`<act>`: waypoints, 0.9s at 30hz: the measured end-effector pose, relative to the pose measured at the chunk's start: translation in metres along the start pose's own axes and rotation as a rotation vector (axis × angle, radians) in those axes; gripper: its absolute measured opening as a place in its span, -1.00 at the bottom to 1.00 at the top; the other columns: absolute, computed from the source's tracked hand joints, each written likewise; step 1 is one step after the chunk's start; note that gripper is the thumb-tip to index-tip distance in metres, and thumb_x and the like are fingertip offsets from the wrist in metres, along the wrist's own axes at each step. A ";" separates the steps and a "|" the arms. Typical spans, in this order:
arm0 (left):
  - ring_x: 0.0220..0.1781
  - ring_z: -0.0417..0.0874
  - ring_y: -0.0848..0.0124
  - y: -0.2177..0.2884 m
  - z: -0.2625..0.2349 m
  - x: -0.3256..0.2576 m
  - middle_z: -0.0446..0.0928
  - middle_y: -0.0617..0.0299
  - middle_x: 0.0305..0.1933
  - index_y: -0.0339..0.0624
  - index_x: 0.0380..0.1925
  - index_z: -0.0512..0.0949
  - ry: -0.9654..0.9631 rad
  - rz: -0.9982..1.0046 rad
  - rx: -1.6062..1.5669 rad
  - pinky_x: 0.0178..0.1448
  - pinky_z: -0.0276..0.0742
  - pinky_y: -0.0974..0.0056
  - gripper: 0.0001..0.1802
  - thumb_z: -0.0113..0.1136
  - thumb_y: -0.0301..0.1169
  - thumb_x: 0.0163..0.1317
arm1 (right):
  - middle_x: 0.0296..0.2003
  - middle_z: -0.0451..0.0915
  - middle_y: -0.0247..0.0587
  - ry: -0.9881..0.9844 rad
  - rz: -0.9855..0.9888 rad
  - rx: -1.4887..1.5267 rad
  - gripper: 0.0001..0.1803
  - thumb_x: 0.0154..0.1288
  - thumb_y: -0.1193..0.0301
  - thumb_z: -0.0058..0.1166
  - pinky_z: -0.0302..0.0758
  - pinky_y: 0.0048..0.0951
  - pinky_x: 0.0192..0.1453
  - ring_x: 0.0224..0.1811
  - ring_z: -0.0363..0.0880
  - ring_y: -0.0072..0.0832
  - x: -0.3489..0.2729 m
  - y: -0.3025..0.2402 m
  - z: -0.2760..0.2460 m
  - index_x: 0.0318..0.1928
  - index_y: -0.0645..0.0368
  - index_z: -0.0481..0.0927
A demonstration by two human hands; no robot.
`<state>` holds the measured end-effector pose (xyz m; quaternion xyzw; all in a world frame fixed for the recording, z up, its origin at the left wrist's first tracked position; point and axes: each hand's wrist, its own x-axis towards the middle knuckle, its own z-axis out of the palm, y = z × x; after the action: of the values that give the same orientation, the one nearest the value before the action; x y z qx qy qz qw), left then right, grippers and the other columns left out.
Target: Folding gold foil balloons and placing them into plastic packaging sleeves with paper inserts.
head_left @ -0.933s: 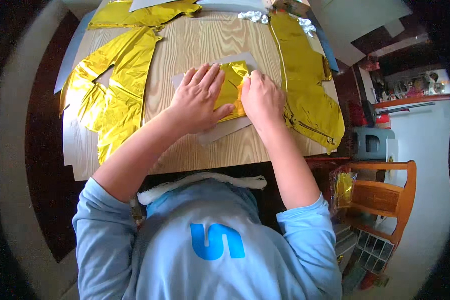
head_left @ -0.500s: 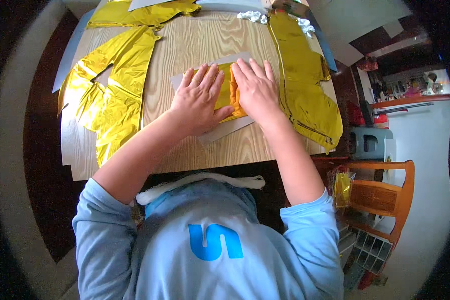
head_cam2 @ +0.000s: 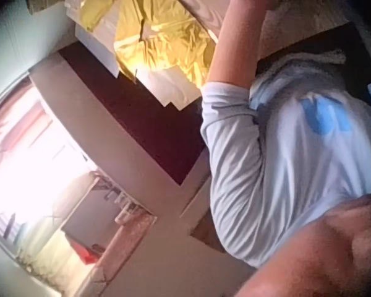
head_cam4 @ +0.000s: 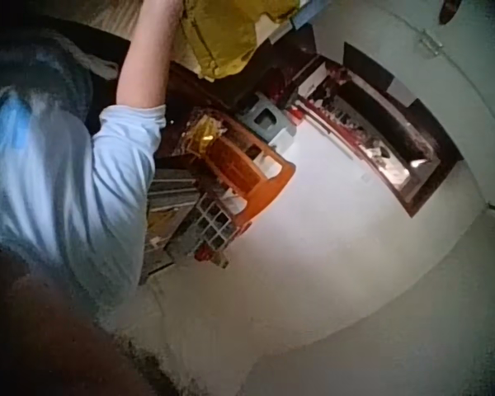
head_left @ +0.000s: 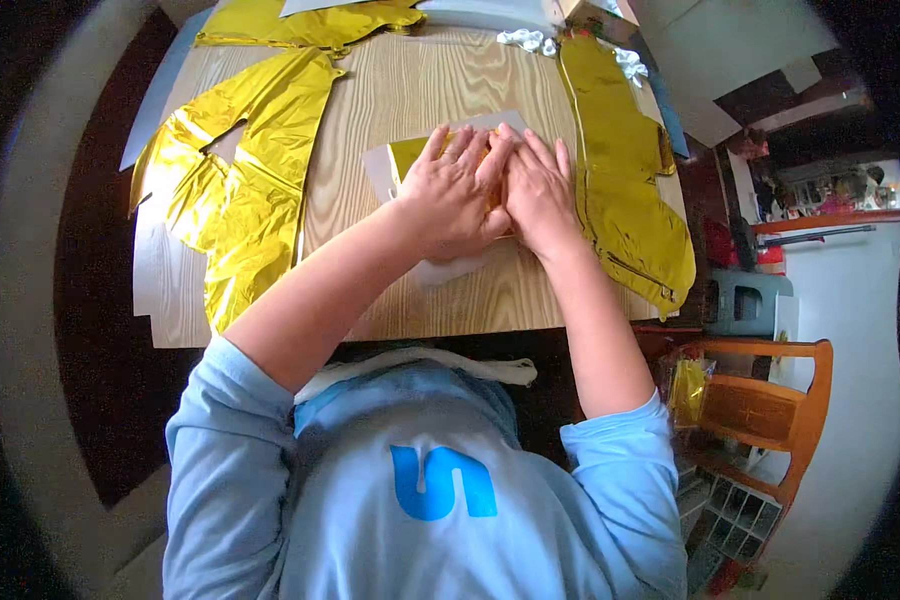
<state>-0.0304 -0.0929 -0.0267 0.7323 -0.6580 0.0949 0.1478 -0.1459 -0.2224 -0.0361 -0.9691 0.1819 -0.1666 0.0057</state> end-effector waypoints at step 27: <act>0.59 0.04 -0.01 0.008 -0.039 -0.025 0.13 -0.19 0.51 -0.40 0.41 0.14 -0.161 -0.268 0.159 0.61 -0.24 -0.18 0.00 -0.14 0.31 0.32 | 0.32 0.46 -0.22 0.094 -0.009 0.065 -0.54 0.38 0.38 -0.16 0.01 0.14 0.52 0.38 0.35 -0.11 -0.002 0.001 0.008 0.26 0.09 0.48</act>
<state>-0.0385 -0.0568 0.0027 0.8281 -0.5545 0.0673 0.0475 -0.1452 -0.2232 -0.0445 -0.9604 0.1719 -0.2176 0.0281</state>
